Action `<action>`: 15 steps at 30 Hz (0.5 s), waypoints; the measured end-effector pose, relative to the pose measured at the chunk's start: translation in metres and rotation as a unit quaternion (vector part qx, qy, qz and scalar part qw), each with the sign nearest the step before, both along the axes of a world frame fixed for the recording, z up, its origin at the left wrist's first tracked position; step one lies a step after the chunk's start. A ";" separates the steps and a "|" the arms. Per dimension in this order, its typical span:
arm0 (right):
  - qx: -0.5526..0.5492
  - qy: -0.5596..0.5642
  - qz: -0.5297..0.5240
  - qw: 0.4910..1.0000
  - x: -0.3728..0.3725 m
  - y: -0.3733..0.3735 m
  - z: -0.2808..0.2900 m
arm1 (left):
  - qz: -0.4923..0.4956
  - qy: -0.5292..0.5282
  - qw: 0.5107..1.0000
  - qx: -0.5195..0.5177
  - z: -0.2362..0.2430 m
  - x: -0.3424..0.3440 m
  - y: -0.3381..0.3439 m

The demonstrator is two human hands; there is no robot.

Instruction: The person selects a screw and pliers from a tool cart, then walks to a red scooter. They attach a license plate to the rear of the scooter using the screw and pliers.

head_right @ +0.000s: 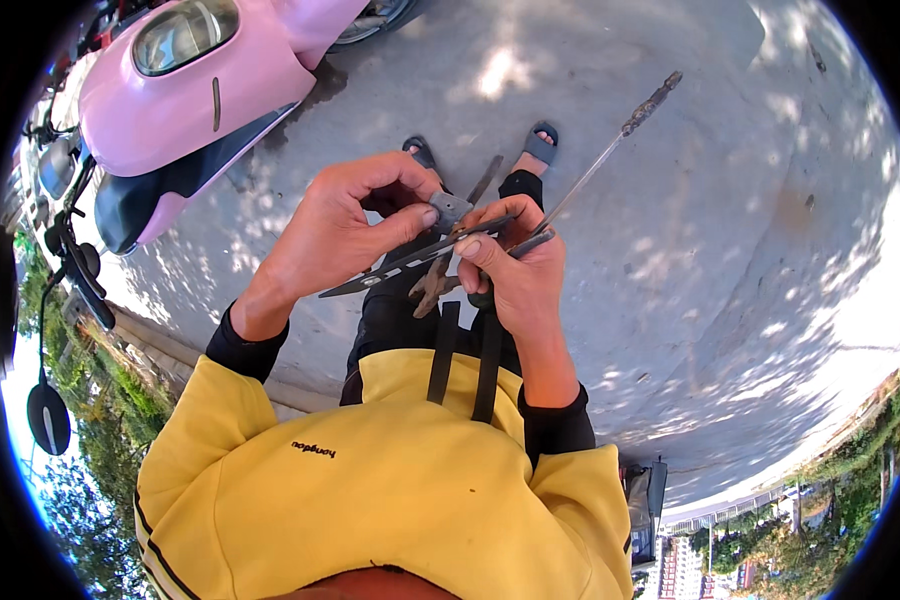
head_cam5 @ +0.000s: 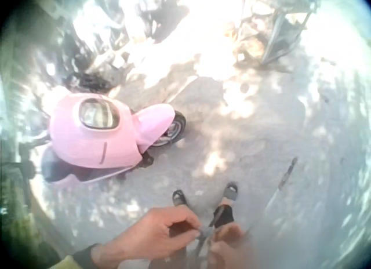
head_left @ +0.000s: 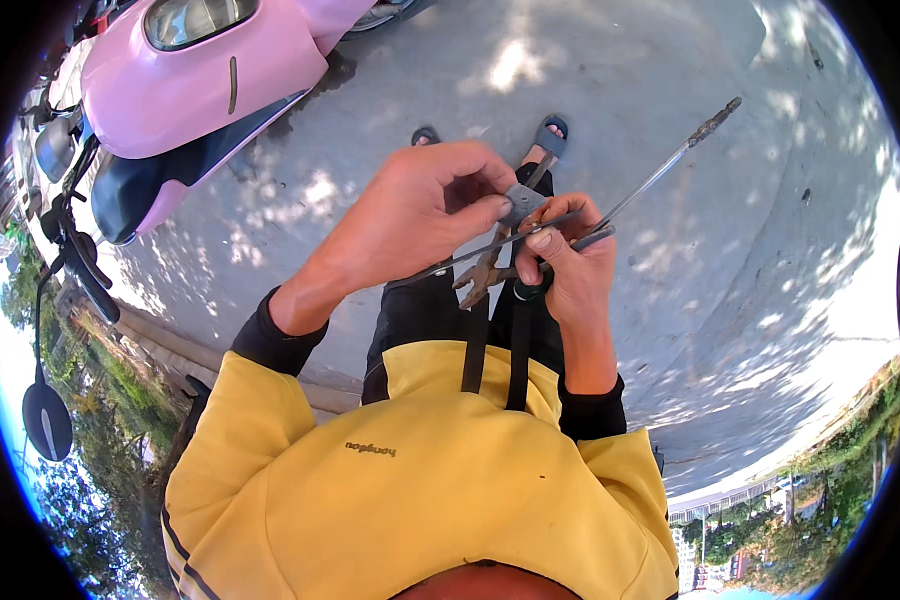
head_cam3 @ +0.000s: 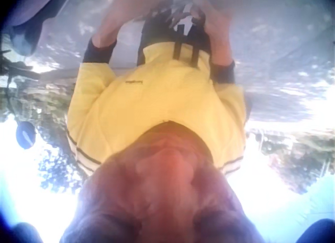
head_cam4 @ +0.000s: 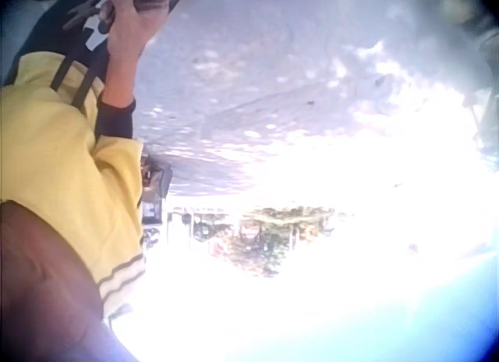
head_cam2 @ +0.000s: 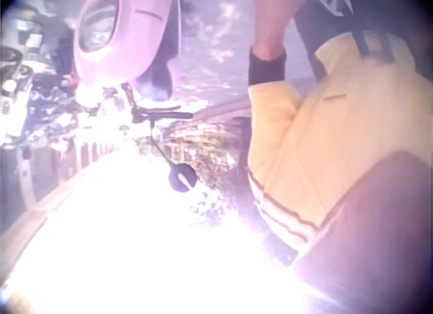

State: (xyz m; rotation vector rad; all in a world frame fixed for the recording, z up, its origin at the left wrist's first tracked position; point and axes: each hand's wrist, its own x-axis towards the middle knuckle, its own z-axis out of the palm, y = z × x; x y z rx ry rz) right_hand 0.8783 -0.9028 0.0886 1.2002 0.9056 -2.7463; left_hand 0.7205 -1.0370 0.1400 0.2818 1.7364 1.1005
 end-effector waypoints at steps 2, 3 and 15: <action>0.016 0.010 -0.001 1.000 0.003 -0.001 0.017 | -0.009 -0.015 1.000 0.007 0.021 0.002 0.000; 0.021 0.018 0.000 1.000 0.004 -0.001 0.024 | -0.013 -0.020 1.000 0.012 0.030 0.003 0.000; 0.063 0.064 0.012 0.996 -0.002 -0.010 0.095 | -0.035 0.095 0.993 0.061 0.112 0.011 -0.016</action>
